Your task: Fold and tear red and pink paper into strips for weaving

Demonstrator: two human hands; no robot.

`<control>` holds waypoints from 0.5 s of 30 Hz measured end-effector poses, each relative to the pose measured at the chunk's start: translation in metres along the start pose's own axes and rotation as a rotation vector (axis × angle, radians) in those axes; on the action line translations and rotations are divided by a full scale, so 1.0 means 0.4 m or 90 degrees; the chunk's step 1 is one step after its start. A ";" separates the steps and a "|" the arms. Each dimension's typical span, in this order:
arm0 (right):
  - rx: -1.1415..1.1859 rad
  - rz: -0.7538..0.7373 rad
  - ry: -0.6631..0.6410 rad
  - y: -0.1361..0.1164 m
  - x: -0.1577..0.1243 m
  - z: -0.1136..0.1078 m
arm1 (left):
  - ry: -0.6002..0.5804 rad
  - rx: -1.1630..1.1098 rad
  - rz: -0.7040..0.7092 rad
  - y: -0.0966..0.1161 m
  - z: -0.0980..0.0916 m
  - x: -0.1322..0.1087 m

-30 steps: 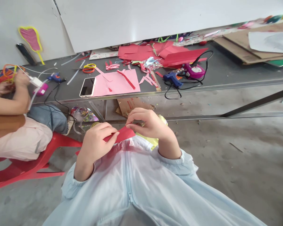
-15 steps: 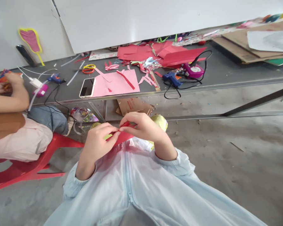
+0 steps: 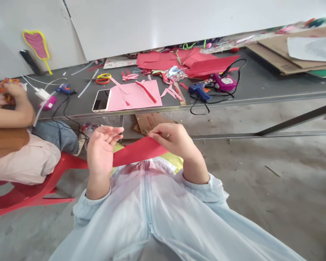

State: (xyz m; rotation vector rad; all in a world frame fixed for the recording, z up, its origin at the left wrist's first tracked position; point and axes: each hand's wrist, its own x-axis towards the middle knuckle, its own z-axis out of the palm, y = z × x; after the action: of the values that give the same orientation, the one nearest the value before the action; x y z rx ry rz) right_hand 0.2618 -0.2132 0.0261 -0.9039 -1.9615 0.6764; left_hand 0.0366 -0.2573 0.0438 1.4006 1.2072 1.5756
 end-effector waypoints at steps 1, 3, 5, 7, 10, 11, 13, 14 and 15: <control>-0.009 0.011 0.012 0.004 -0.002 -0.003 | 0.012 -0.081 -0.031 -0.002 -0.007 0.008; -0.020 0.026 0.040 0.009 -0.005 -0.009 | 0.025 -0.142 -0.083 -0.006 -0.022 0.022; -0.027 0.037 0.074 0.011 -0.007 -0.014 | 0.041 -0.147 -0.105 -0.010 -0.032 0.029; -0.038 0.047 0.113 0.012 -0.010 -0.020 | 0.048 -0.142 -0.109 -0.014 -0.034 0.030; -0.044 0.062 0.173 0.016 -0.013 -0.029 | 0.041 -0.151 -0.111 -0.017 -0.028 0.026; -0.039 0.068 0.193 0.020 -0.015 -0.032 | 0.036 -0.156 -0.116 -0.017 -0.026 0.024; -0.020 0.084 0.229 0.029 -0.019 -0.035 | 0.039 -0.167 -0.130 -0.017 -0.023 0.023; -0.011 0.095 0.244 0.034 -0.021 -0.037 | 0.050 -0.170 -0.138 -0.020 -0.023 0.023; -0.003 0.106 0.256 0.039 -0.023 -0.037 | 0.070 -0.167 -0.140 -0.024 -0.024 0.025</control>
State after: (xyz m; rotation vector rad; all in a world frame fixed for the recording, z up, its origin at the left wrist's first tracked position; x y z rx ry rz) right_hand 0.2835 -0.2096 0.0176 -1.1198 -1.5440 0.5325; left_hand 0.0246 -0.2467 0.0384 0.9917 1.1275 1.6042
